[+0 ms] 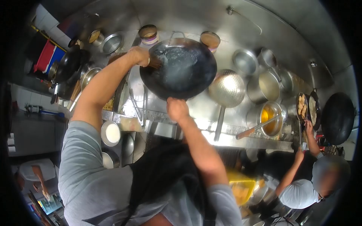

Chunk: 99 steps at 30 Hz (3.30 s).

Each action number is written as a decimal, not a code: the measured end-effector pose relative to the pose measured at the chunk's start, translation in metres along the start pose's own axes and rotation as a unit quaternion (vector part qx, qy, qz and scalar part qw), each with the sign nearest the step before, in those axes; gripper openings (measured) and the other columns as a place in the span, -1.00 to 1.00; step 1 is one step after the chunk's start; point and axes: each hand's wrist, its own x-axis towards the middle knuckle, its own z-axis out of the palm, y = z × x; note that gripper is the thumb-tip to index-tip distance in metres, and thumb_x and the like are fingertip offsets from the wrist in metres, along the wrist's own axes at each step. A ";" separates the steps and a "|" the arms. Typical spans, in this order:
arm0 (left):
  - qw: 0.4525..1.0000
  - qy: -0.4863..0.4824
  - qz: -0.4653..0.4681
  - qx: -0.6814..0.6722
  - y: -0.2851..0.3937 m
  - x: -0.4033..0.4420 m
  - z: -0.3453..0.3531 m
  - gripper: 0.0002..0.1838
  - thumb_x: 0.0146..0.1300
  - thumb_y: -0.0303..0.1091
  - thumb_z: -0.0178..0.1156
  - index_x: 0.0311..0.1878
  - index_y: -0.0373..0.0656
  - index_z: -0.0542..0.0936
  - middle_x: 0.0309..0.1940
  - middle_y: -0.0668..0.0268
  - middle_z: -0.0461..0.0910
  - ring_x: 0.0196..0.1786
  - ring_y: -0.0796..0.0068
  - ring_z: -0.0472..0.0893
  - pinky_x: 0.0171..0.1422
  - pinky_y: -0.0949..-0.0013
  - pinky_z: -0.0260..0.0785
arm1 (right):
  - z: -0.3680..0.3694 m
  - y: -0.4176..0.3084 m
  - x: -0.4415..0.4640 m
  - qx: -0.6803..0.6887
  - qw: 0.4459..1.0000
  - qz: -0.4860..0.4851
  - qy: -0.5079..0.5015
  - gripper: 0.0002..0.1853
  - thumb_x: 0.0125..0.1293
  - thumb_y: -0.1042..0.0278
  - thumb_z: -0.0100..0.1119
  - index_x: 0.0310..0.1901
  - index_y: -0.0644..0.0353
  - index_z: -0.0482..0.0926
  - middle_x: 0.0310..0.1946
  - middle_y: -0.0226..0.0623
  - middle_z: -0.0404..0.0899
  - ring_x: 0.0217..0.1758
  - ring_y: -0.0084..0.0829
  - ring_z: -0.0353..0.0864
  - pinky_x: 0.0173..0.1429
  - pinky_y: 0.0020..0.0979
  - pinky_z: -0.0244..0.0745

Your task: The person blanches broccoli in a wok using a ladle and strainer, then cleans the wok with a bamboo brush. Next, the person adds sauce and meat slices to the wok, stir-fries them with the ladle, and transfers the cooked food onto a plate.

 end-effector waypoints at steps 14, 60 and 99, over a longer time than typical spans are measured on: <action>0.969 -0.229 0.092 0.029 0.058 -0.011 -0.061 -0.42 -0.08 -0.11 0.52 -0.02 -0.29 0.72 -0.03 0.08 0.73 -0.09 0.14 0.74 -0.04 0.06 0.61 | -0.010 0.008 -0.001 0.011 0.999 0.030 -0.026 -0.80 0.31 0.37 -0.01 -0.25 0.19 0.63 -0.26 0.01 0.73 -0.15 -0.02 0.74 0.07 -0.06 0.56; 0.898 0.186 0.028 -0.398 0.115 0.064 0.072 -0.42 0.04 -0.04 0.40 0.19 0.16 0.57 0.01 0.10 0.71 0.08 0.07 0.70 0.16 0.06 0.53 | 0.001 0.004 -0.001 0.004 1.000 0.025 0.006 -0.86 0.26 0.32 0.14 -0.31 0.20 0.59 -0.38 -0.03 0.71 -0.23 -0.02 0.72 0.03 -0.02 0.53; 0.816 0.080 -0.177 -0.544 0.073 -0.143 0.413 -0.04 0.22 -0.19 0.27 0.62 -0.04 0.00 0.25 -0.16 0.44 0.31 -0.16 0.46 0.39 0.04 0.33 | -0.081 -0.108 -0.081 0.138 0.925 0.156 0.317 -0.79 0.23 0.40 0.47 -0.30 0.31 0.61 -0.47 -0.24 0.67 -0.41 -0.56 0.58 -0.25 -0.44 0.52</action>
